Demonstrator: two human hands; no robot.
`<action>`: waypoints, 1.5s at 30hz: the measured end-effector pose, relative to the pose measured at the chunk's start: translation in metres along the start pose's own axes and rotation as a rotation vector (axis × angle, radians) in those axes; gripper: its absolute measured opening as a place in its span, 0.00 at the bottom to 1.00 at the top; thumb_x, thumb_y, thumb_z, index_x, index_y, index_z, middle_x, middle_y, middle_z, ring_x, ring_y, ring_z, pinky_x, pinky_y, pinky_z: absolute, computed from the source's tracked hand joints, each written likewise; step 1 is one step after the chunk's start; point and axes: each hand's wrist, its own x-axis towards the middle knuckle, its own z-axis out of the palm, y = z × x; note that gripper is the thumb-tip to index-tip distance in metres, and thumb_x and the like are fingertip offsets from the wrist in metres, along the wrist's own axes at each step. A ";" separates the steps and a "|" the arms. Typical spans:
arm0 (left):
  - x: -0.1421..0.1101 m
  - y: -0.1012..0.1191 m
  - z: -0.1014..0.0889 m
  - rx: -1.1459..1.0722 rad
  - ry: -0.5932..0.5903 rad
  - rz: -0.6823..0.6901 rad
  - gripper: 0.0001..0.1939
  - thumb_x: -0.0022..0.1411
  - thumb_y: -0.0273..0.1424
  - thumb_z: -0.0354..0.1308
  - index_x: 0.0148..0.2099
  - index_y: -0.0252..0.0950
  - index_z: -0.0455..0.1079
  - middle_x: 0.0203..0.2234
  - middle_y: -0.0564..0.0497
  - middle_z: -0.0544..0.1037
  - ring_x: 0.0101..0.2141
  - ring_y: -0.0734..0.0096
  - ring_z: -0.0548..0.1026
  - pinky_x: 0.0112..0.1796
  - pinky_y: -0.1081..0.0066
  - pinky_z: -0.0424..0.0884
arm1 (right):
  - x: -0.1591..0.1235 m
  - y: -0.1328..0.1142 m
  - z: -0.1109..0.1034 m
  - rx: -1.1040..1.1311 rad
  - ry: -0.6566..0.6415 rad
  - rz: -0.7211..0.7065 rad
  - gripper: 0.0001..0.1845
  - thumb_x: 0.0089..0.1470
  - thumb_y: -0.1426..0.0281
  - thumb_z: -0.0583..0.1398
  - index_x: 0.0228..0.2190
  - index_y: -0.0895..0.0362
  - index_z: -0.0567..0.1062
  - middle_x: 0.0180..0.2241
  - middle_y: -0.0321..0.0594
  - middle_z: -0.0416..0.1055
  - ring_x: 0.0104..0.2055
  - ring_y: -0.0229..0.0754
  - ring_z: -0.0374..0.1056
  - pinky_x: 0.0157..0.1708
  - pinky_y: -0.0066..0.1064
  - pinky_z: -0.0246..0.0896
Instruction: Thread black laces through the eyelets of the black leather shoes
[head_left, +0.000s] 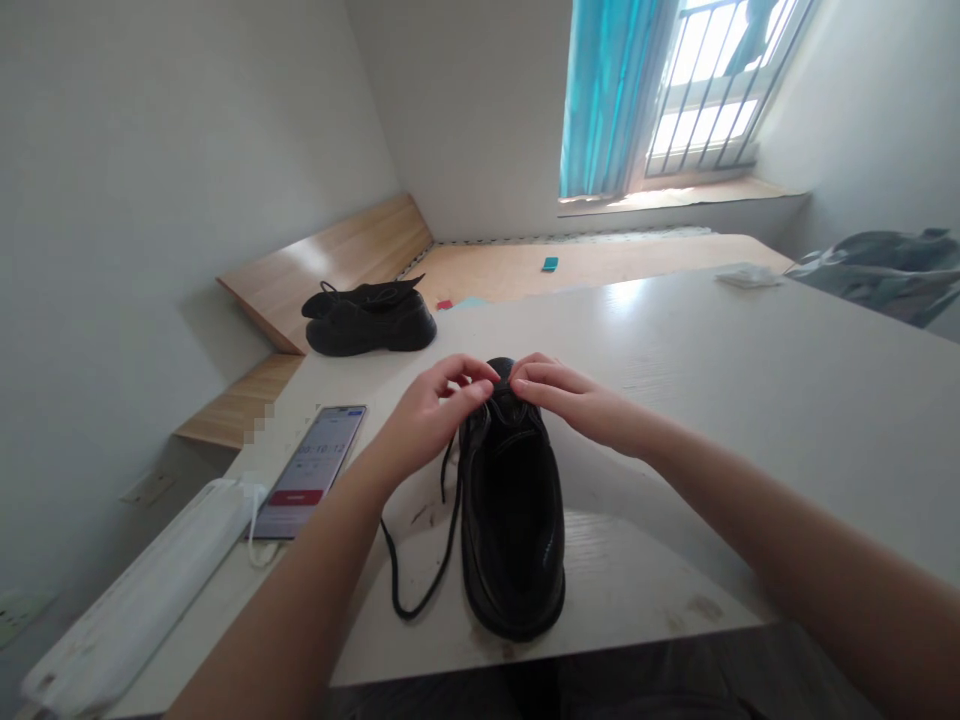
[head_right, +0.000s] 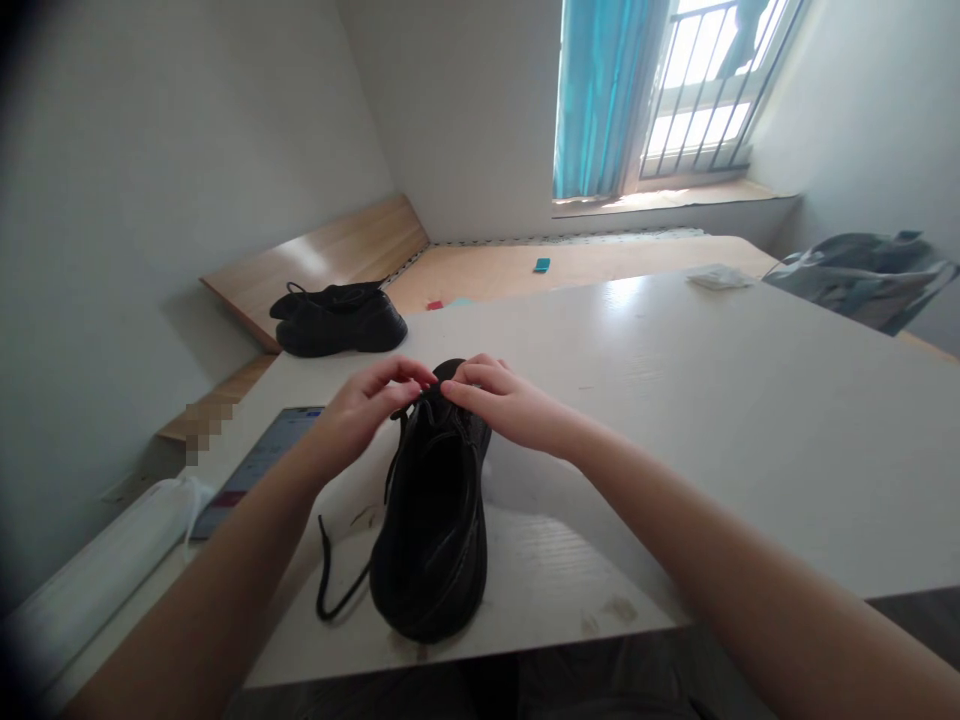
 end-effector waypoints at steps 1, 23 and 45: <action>0.000 -0.003 0.004 0.126 -0.019 0.023 0.07 0.60 0.35 0.57 0.37 0.37 0.72 0.33 0.52 0.73 0.36 0.69 0.68 0.39 0.69 0.63 | -0.001 -0.001 0.000 0.088 -0.024 0.020 0.17 0.58 0.55 0.56 0.30 0.56 0.72 0.39 0.40 0.64 0.48 0.45 0.59 0.54 0.40 0.51; 0.009 0.005 -0.045 -1.006 0.552 -0.052 0.07 0.61 0.28 0.53 0.31 0.40 0.69 0.24 0.57 0.75 0.19 0.80 0.65 0.19 0.78 0.58 | 0.005 -0.003 -0.014 -0.229 0.140 0.149 0.21 0.57 0.54 0.58 0.21 0.56 0.69 0.21 0.35 0.64 0.23 0.35 0.53 0.25 0.30 0.45; 0.004 -0.009 -0.012 -0.375 0.156 0.041 0.18 0.59 0.42 0.63 0.24 0.35 0.70 0.22 0.52 0.70 0.28 0.72 0.68 0.35 0.73 0.65 | -0.002 -0.024 -0.028 0.844 0.127 0.055 0.21 0.60 0.54 0.56 0.23 0.54 0.64 0.45 0.39 0.73 0.49 0.46 0.70 0.47 0.44 0.66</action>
